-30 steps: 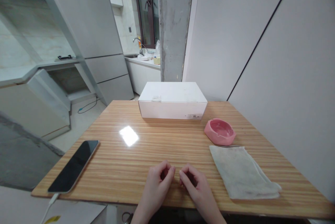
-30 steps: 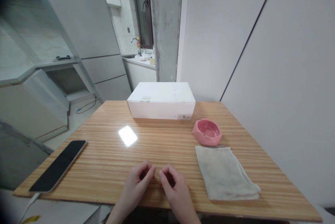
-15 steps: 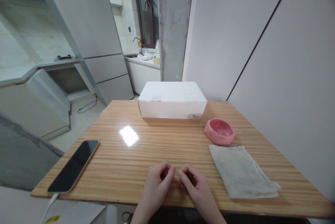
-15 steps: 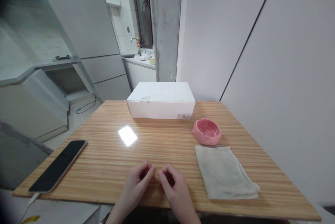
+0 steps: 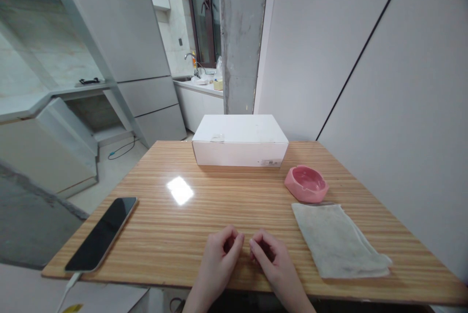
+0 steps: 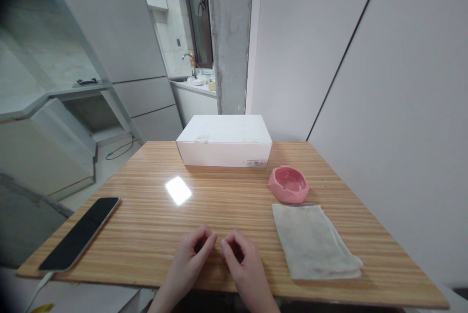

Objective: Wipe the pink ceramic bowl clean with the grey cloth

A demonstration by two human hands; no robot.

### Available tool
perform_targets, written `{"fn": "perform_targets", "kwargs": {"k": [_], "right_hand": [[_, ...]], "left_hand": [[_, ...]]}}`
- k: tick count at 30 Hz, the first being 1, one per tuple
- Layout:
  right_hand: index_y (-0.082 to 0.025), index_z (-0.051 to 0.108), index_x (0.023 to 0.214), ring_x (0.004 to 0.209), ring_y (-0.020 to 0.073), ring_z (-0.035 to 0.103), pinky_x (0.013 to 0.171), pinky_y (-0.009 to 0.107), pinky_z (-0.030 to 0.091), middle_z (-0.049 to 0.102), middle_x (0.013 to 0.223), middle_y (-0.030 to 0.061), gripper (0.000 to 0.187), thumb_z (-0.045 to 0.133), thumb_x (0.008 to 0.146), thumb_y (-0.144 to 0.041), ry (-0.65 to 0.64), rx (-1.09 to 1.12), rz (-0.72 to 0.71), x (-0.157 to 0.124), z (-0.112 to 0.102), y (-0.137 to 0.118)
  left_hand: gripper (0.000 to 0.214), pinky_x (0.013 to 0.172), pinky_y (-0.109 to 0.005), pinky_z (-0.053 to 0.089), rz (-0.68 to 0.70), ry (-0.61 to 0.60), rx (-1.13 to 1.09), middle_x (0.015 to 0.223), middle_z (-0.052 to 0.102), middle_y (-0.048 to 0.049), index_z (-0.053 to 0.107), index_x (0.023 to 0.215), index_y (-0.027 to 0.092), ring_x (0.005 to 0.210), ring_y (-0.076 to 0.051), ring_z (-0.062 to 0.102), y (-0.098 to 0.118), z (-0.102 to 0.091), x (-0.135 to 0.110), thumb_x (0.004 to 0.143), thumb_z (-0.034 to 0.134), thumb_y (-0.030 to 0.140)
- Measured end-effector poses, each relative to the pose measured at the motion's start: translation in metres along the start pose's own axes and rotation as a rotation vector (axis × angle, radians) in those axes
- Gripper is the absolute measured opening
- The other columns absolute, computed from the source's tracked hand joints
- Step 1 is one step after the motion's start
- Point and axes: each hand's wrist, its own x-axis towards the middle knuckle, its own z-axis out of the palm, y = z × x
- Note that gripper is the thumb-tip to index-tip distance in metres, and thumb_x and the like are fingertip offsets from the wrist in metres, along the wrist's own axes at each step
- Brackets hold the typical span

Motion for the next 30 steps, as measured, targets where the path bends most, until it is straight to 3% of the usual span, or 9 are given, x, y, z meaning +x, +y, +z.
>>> {"fn": "perform_targets", "kwargs": {"k": [6, 9, 13, 15, 19, 22, 24, 27, 30], "right_hand": [[-0.020, 0.051, 0.068, 0.061, 0.0144, 0.051, 0.059, 0.025, 0.041, 0.051, 0.063, -0.0019, 0.035, 0.047, 0.092, -0.045, 0.012, -0.004, -0.016, 0.001, 0.003, 0.003], [-0.021, 0.053, 0.072, 0.064, 0.0159, 0.056, 0.060, 0.026, 0.045, 0.057, 0.066, 0.0002, 0.032, 0.045, 0.094, -0.042, 0.136, -0.098, -0.062, -0.003, 0.000, 0.006], [-0.022, 0.061, 0.088, 0.083, 0.0207, 0.062, 0.078, 0.032, 0.048, 0.066, 0.085, 0.0054, 0.014, 0.052, 0.092, -0.032, 0.458, -0.509, -0.351, -0.017, -0.029, 0.020], [-0.023, 0.062, 0.097, 0.091, 0.0235, 0.062, 0.086, 0.038, 0.046, 0.068, 0.094, 0.0074, 0.013, 0.055, 0.090, -0.032, 0.557, -0.704, -0.454, -0.025, -0.051, 0.030], [-0.022, 0.061, 0.101, 0.094, 0.0265, 0.062, 0.088, 0.042, 0.046, 0.068, 0.100, 0.0104, 0.023, 0.052, 0.091, -0.040, 0.610, -0.914, -0.481, -0.041, -0.087, 0.046], [-0.021, 0.060, 0.105, 0.094, 0.0264, 0.063, 0.086, 0.042, 0.047, 0.068, 0.100, 0.0109, 0.026, 0.048, 0.093, -0.041, 0.589, -0.960, -0.465, -0.048, -0.095, 0.055], [-0.020, 0.060, 0.106, 0.094, 0.0263, 0.063, 0.085, 0.042, 0.048, 0.069, 0.100, 0.0109, 0.026, 0.047, 0.094, -0.039, 0.586, -0.972, -0.470, -0.049, -0.093, 0.059], [-0.020, 0.060, 0.103, 0.092, 0.0264, 0.063, 0.084, 0.042, 0.047, 0.069, 0.097, 0.0111, 0.023, 0.047, 0.094, -0.036, 0.610, -0.991, -0.476, -0.048, -0.087, 0.062], [-0.019, 0.061, 0.101, 0.092, 0.0268, 0.063, 0.085, 0.043, 0.046, 0.068, 0.098, 0.0118, 0.021, 0.048, 0.093, -0.034, 0.650, -1.000, -0.473, -0.046, -0.083, 0.063]], "left_hand": [[0.037, 0.057, -0.023, 0.028, -0.001, -0.006, 0.002, 0.058, 0.042, 0.0038, 0.044, 0.061, 0.018, 0.058, -0.011, 0.040, 0.000, 0.000, -0.001, 0.091, 0.045, 0.039], [0.037, 0.057, -0.024, 0.028, -0.004, -0.003, 0.010, 0.057, 0.042, 0.0038, 0.044, 0.061, 0.018, 0.058, -0.011, 0.040, 0.000, 0.001, 0.000, 0.091, 0.045, 0.040], [0.039, 0.056, -0.024, 0.027, -0.008, 0.004, 0.000, 0.057, 0.039, 0.0041, 0.043, 0.060, 0.019, 0.057, -0.011, 0.039, -0.003, 0.000, -0.001, 0.091, 0.045, 0.043], [0.040, 0.056, -0.024, 0.028, -0.023, 0.005, -0.016, 0.057, 0.039, 0.0041, 0.043, 0.060, 0.019, 0.057, -0.011, 0.039, -0.002, 0.000, -0.001, 0.090, 0.045, 0.044], [0.030, 0.057, -0.024, 0.034, -0.051, -0.007, -0.078, 0.061, 0.049, 0.0026, 0.053, 0.067, 0.018, 0.060, -0.012, 0.046, 0.017, 0.005, 0.006, 0.087, 0.051, 0.040], [0.014, 0.069, -0.026, 0.044, 0.055, -0.044, -0.123, 0.081, 0.061, -0.0023, 0.061, 0.088, 0.018, 0.075, -0.015, 0.056, 0.049, 0.017, 0.024, 0.081, 0.060, 0.030], [0.030, 0.084, -0.032, 0.046, 0.198, -0.083, -0.107, 0.104, 0.062, -0.0067, 0.061, 0.104, 0.020, 0.095, -0.020, 0.057, 0.068, 0.033, 0.044, 0.076, 0.066, 0.027], [0.069, 0.106, -0.041, 0.036, 0.404, -0.131, -0.097, 0.132, 0.049, -0.0105, 0.046, 0.131, 0.022, 0.123, -0.025, 0.046, 0.080, 0.067, 0.083, 0.069, 0.074, 0.029], [0.115, 0.116, -0.044, 0.021, 0.374, -0.148, -0.070, 0.152, 0.025, -0.0179, 0.025, 0.146, 0.014, 0.141, -0.032, 0.022, 0.071, 0.105, 0.121, 0.053, 0.085, 0.042]]}}
